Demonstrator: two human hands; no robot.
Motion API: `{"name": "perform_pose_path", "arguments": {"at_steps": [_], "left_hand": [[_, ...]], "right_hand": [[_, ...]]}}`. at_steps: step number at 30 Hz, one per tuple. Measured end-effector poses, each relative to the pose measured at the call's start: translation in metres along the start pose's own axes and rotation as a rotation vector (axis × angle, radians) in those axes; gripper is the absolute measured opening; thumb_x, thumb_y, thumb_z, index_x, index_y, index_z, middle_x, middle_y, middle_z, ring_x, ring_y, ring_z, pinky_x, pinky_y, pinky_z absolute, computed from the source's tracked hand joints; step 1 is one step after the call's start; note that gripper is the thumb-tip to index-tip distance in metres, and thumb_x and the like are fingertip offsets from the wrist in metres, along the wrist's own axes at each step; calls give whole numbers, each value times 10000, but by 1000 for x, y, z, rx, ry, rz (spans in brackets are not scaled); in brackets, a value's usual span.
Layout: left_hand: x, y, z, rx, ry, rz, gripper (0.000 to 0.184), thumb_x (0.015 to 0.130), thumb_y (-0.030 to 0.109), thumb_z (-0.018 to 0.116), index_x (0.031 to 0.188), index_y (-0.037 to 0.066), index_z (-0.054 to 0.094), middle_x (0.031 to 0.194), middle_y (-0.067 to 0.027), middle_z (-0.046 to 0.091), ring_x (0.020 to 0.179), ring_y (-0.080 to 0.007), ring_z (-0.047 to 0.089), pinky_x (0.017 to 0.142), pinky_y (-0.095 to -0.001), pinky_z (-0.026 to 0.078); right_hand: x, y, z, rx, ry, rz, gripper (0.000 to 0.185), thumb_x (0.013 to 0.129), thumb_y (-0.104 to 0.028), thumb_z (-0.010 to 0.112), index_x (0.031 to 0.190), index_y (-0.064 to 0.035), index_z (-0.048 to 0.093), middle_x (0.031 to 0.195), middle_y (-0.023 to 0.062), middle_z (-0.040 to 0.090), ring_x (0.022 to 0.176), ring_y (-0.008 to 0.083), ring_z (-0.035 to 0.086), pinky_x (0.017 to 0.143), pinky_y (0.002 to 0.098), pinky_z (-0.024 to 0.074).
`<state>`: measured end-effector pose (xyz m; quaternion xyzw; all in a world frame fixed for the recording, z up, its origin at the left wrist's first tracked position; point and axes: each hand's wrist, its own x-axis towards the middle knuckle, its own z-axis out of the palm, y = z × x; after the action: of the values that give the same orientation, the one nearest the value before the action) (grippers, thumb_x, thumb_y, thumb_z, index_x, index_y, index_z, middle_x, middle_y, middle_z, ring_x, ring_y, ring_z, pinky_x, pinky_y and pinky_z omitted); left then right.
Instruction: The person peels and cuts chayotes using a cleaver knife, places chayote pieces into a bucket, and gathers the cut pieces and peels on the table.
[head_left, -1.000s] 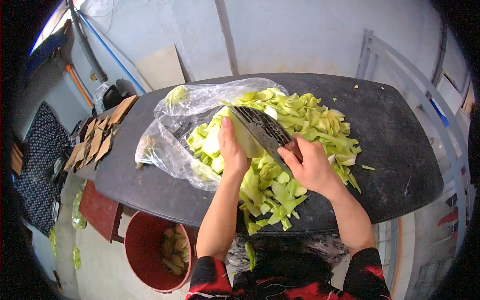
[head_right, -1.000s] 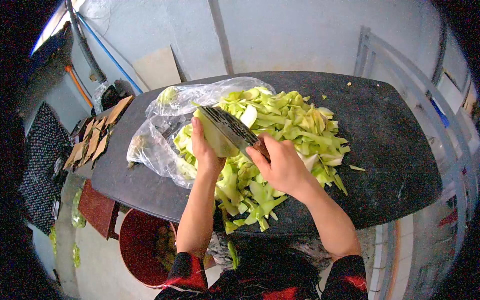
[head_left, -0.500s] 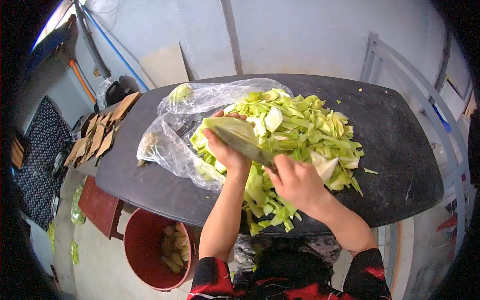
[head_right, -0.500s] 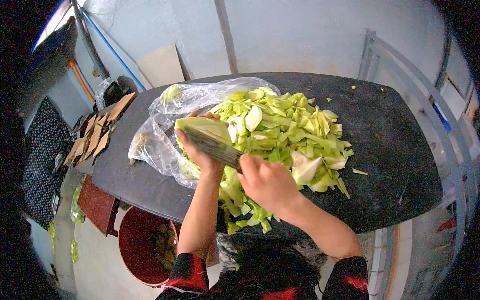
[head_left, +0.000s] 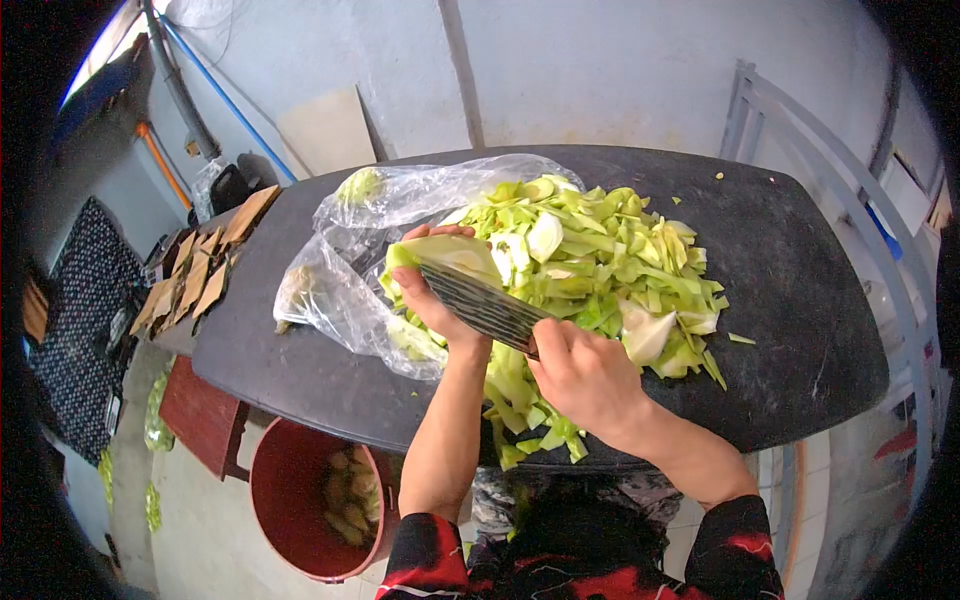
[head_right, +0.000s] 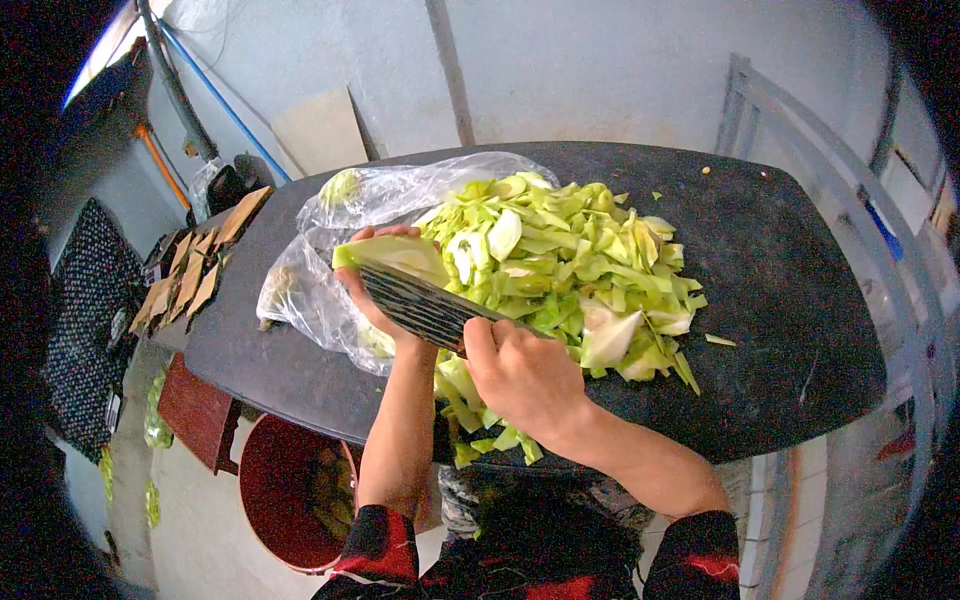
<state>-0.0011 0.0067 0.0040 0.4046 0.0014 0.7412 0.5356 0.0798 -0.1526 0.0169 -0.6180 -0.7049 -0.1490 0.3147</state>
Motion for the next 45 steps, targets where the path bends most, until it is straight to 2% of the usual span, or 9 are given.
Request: {"name": "perform_pose_path", "arguments": {"at_steps": [4, 7, 10, 14, 17, 20, 25, 39, 45], "left_hand": [[6, 9, -1, 183, 24, 102, 637, 976, 629, 328, 1226, 53, 435, 1000, -178, 596, 937, -316, 592, 788, -471, 533], [13, 9, -6, 91, 51, 113, 638, 979, 627, 327, 1176, 32, 451, 982, -171, 596, 911, -302, 602, 762, -439, 541], [19, 14, -9, 15, 89, 120, 639, 979, 628, 320, 1180, 35, 447, 972, -170, 593, 907, -305, 601, 763, -441, 538], [23, 21, -10, 43, 128, 119, 632, 976, 637, 321, 1183, 53, 449, 973, -162, 593, 906, -312, 600, 762, -436, 537], [25, 21, -13, -117, 177, 23, 621, 980, 636, 303, 1190, 73, 461, 995, -156, 603, 916, -310, 606, 770, -450, 537], [19, 16, -11, -134, 243, -353, 611, 993, 614, 276, 1225, 83, 473, 1029, -155, 620, 937, -306, 621, 781, -480, 551], [-16, 8, 30, -159, 31, -730, 602, 996, 596, 308, 1220, 60, 469, 978, -134, 610, 883, -273, 636, 771, -443, 564], [-38, -5, 34, 47, -285, -854, 576, 1017, 527, 352, 1210, 23, 551, 1089, -120, 635, 923, -215, 645, 822, -349, 534], [-33, -3, 29, 92, -281, -1002, 622, 976, 589, 398, 1321, 82, 501, 1129, -134, 630, 983, -269, 650, 829, -432, 552]], "right_hand": [[-4, 5, 1, -56, -22, -14, 194, 878, -179, 607, 876, -44, 468, 670, 111, 601, 586, 263, 668, 474, 362, 542], [-7, 7, 2, -68, -100, 46, 277, 813, -147, 695, 888, -35, 453, 713, 126, 612, 631, 293, 672, 520, 377, 550], [-8, 8, 0, -104, -123, 32, 195, 894, -182, 591, 883, -33, 466, 687, 127, 621, 597, 270, 677, 484, 367, 550], [-9, 11, -1, -166, -169, 67, 208, 887, -193, 609, 892, -39, 469, 693, 126, 627, 607, 272, 682, 487, 369, 552], [-6, 14, -4, -141, -131, 93, 237, 871, -210, 642, 900, -43, 476, 701, 124, 630, 614, 286, 682, 488, 377, 549], [1, 22, -6, -6, 53, 160, 275, 861, -227, 677, 891, -39, 479, 709, 129, 617, 588, 313, 659, 485, 391, 530], [11, 35, -8, 45, 232, 187, 356, 818, -278, 737, 857, -38, 477, 682, 123, 585, 563, 315, 628, 497, 392, 507], [18, 62, -8, 64, 311, 237, 302, 777, -220, 717, 848, -38, 487, 681, 140, 614, 575, 328, 640, 528, 412, 522], [23, 71, -10, 202, 268, 351, 284, 808, -202, 689, 854, -14, 481, 681, 163, 632, 598, 349, 649, 551, 437, 515]]}}
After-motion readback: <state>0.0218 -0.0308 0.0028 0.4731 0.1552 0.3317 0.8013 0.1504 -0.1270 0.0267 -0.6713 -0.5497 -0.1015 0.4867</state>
